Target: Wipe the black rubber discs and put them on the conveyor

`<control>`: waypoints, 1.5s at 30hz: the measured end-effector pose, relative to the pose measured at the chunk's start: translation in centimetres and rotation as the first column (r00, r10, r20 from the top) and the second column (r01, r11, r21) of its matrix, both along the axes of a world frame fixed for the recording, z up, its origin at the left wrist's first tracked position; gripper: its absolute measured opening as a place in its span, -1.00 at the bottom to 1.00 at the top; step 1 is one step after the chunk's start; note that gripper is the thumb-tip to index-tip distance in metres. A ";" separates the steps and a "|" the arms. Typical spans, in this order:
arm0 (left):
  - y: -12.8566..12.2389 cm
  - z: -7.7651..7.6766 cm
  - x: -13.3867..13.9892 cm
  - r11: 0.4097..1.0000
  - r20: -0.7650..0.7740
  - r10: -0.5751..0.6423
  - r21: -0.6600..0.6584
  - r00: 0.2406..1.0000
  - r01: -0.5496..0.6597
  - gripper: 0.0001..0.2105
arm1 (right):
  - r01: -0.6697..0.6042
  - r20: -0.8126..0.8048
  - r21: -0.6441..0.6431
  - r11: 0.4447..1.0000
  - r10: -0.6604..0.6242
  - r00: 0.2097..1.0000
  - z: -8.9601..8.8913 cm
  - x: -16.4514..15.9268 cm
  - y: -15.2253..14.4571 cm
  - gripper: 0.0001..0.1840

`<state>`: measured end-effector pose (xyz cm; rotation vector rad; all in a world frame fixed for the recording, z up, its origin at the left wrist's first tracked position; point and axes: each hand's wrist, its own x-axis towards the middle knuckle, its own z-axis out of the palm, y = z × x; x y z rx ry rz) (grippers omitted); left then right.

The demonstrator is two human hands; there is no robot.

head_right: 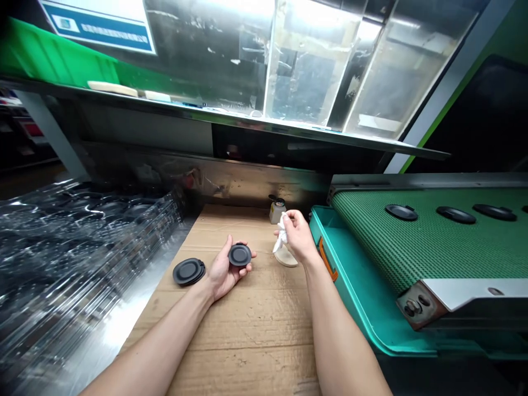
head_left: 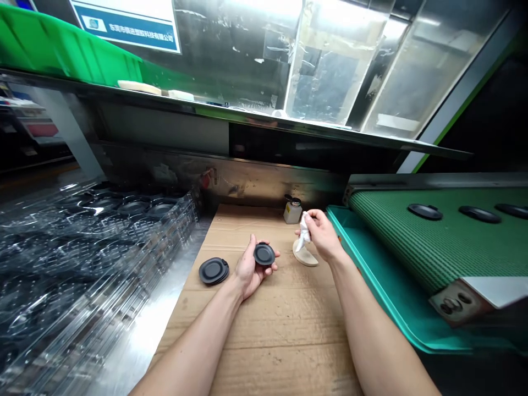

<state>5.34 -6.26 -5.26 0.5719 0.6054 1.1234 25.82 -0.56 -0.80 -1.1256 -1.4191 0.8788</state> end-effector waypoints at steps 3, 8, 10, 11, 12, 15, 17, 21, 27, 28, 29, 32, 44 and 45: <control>0.2 -0.1 -0.1 1.000 0.023 0.002 -0.020 1.000 -0.001 -0.56 | 0.270 0.294 0.077 0.960 -0.281 0.914 1.7 0.8 5.5 -0.67; 0.3 -0.2 -0.2 0.999 0.059 0.018 -0.041 0.998 -0.015 -0.51 | 0.336 0.687 0.223 0.915 -0.392 0.612 5.1 1.2 11.2 -0.77; 0.4 -0.2 -0.2 0.998 0.059 0.024 -0.051 0.998 -0.021 -0.51 | 0.295 0.719 0.199 0.935 -0.344 0.605 5.3 0.9 11.8 -0.79; 0.4 -0.1 -0.2 0.998 0.060 0.028 -0.055 0.998 -0.025 -0.52 | 0.281 0.735 0.186 0.942 -0.323 0.596 5.2 0.8 11.9 -0.79; 0.4 -0.1 -0.2 0.998 0.062 0.030 -0.059 0.998 -0.026 -0.52 | 0.271 0.750 0.175 0.946 -0.306 0.586 4.9 0.7 12.0 -0.79; 0.3 -0.2 -0.2 0.998 0.068 0.026 -0.063 0.997 -0.022 -0.52 | 0.264 0.783 0.153 0.952 -0.279 0.555 4.0 0.6 12.2 -0.76; 0.3 -0.3 -0.2 0.998 0.065 0.027 -0.052 0.998 -0.024 -0.51 | 0.261 0.794 0.146 0.954 -0.271 0.544 3.7 0.6 12.4 -0.75; 0.3 -0.5 -0.3 0.999 0.049 0.032 -0.041 0.998 -0.030 -0.46 | 0.261 0.799 0.127 0.957 -0.255 0.545 3.7 0.7 12.5 -0.74; 0.2 -0.4 -0.2 0.999 0.036 0.030 -0.022 0.999 -0.029 -0.44 | 0.263 0.781 0.092 0.960 -0.233 0.579 3.7 0.7 12.8 -0.76; 0.1 -0.3 -0.2 0.999 0.033 0.032 -0.016 0.999 -0.031 -0.44 | 0.264 0.776 0.083 0.961 -0.229 0.588 3.6 0.7 12.9 -0.77; -0.1 -0.3 -0.1 0.999 0.030 0.035 -0.011 0.999 -0.035 -0.45 | 0.266 0.770 0.075 0.961 -0.225 0.597 3.6 0.7 12.9 -0.77; -0.3 -0.1 0.0 0.999 0.021 0.048 -0.002 0.999 -0.048 -0.46 | 0.273 0.742 0.061 0.960 -0.227 0.631 3.5 0.6 12.7 -0.77; 0.0 -0.4 -0.4 0.997 0.111 0.069 -0.023 0.991 -0.067 -0.63 | 0.234 0.423 0.031 0.972 -0.225 0.878 5.5 0.8 8.2 -0.62; -0.1 -0.4 -0.3 0.997 0.106 0.076 -0.020 0.992 -0.074 -0.65 | 0.208 0.387 0.021 0.978 -0.200 0.900 5.0 0.3 6.8 -0.58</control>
